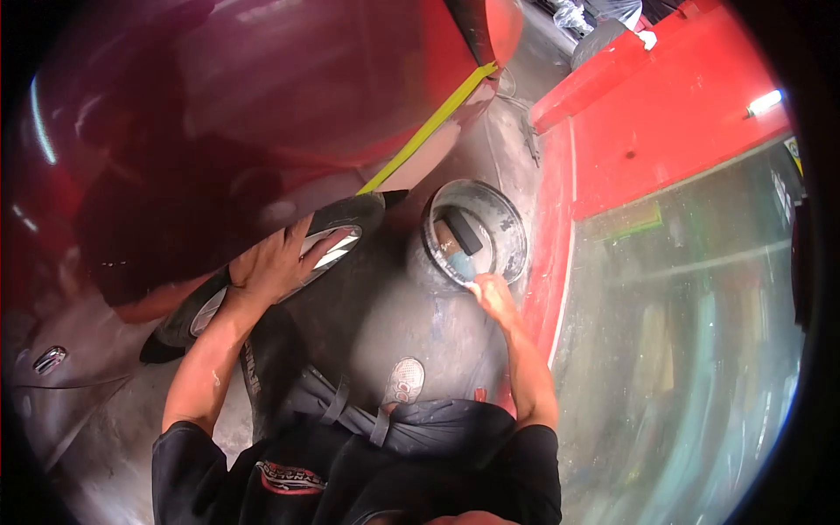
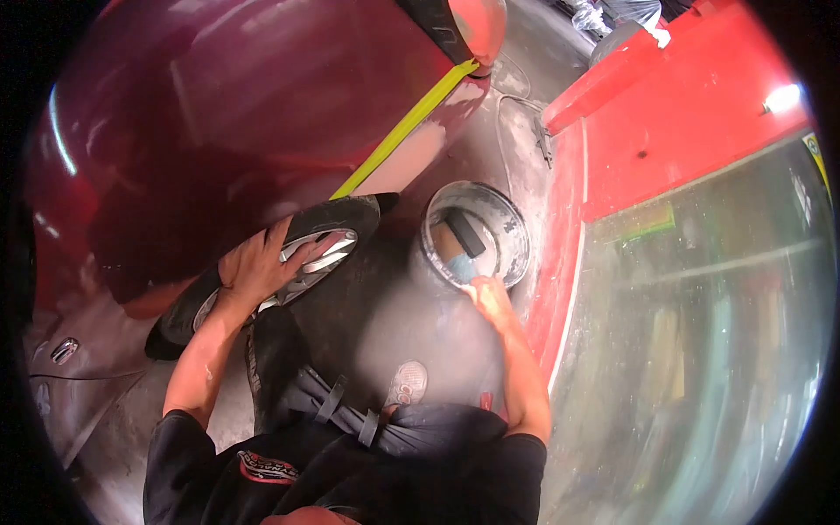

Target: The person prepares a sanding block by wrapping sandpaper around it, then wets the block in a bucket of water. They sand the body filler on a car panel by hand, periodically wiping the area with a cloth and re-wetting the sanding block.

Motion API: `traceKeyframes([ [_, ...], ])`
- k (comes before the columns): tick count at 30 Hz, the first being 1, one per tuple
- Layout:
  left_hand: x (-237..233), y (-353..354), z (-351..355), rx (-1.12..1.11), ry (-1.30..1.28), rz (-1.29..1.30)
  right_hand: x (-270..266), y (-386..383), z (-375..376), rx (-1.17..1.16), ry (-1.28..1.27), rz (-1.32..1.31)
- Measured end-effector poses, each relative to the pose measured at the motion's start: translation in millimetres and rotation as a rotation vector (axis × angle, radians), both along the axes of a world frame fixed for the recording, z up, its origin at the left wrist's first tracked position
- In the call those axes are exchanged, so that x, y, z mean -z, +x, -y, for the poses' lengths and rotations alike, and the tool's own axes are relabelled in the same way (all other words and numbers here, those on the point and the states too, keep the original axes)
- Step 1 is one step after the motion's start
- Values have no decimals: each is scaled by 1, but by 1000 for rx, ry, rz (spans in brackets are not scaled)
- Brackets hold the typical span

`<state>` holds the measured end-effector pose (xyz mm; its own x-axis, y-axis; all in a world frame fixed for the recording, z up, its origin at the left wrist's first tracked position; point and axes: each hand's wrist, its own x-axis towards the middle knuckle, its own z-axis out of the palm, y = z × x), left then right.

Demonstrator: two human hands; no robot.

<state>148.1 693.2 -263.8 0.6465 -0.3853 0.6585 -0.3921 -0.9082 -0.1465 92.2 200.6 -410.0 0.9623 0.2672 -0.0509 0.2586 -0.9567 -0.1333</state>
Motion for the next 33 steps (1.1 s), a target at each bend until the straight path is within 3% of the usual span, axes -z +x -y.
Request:
traceKeyframes([
  [6, 3, 1, -2, 87, -156, -92, -7, -94, -44, 17, -64, -93],
  [9, 5, 0, -5, 153, -284, -279, -11, -130, -66, -18, -75, -157],
  [12, 4, -2, -9, 226, -319, -237, -8, -153, -85, -26, -99, -285],
  [13, 4, -6, -9, 207, -335, -326, -19, -155, -94, -40, -116, -336],
  [16, 3, -6, -12, 272, -353, -266, -53, -141, -116, -11, -222, -458],
  [18, 5, -4, -16, 316, -388, -283, -61, -138, -118, 36, -59, -281],
  [23, 0, -5, -21, 362, -389, -244, -142, -115, -176, 136, 121, 26],
  [28, 3, -5, -20, 333, -352, -286, -115, -85, -231, -14, 215, 273],
  [29, 4, -7, -18, 301, -338, -255, -114, -84, -240, 14, 147, 109],
  [30, 3, -8, -16, 289, -313, -234, -98, -82, -244, -46, 251, 76],
  [33, 1, -11, -14, 264, -269, -173, -76, -84, -254, -119, 241, -98],
])
